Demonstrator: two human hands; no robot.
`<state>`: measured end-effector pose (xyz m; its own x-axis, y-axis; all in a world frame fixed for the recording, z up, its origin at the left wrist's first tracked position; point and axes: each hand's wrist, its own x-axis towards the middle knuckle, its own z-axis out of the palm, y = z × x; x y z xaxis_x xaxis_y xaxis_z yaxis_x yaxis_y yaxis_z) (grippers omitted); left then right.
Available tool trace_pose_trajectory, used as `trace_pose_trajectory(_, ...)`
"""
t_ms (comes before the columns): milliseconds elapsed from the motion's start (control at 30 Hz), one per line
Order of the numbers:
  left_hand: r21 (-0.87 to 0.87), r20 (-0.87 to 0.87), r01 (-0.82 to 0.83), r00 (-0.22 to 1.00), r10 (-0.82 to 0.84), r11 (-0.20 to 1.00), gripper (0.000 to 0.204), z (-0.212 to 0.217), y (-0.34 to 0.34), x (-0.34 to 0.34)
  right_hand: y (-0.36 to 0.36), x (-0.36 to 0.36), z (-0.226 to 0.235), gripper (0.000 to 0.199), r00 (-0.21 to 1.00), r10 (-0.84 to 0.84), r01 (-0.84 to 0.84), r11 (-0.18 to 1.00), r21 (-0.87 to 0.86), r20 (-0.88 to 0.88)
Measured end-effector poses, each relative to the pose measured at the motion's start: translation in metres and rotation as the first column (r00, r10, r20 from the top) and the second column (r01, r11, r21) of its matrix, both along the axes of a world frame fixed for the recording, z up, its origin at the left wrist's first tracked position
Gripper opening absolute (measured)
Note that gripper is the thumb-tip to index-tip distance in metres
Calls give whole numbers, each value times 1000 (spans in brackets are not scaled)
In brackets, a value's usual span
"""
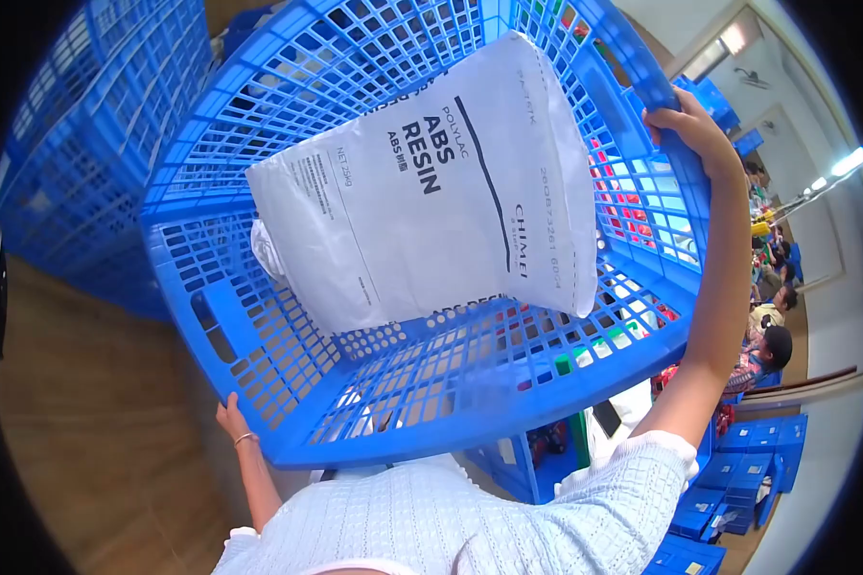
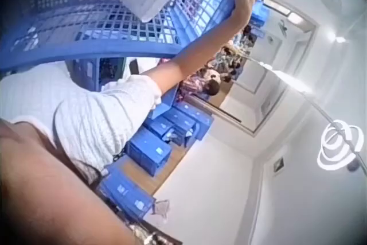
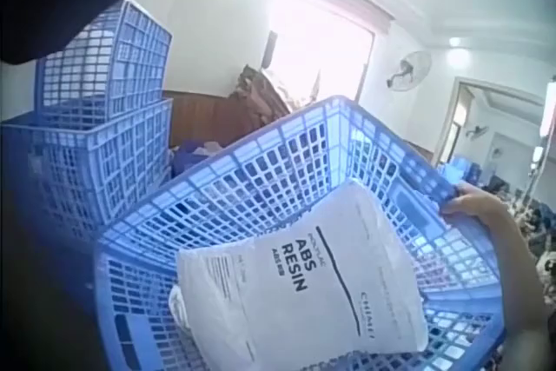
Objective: Assembling and organizing toy trucks on a production line.
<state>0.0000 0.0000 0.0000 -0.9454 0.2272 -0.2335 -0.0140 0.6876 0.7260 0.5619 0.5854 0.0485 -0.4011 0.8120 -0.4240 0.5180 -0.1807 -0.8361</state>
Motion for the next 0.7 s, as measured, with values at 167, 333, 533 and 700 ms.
trace_pose_trajectory(167,58,-32,-78,996,80,995,21,18,12,1,-1,-17,12,18,999,-42,42,999,25,-24)
trace_pose_trajectory(333,48,-12,-45,999,46,998,16,13,-12,0,-22,-7,17,19,999,-34,35,999,23,-39)
trace_pose_trajectory(533,82,-35,-40,998,43,996,16,8,-12,2,-31,-1,4,27,999,-24,25,998,61,-23)
trace_pose_trajectory(700,-4,-42,-27,999,26,1000,22,-14,-37,-15,-26,6,-4,22,996,76,-80,993,92,46)
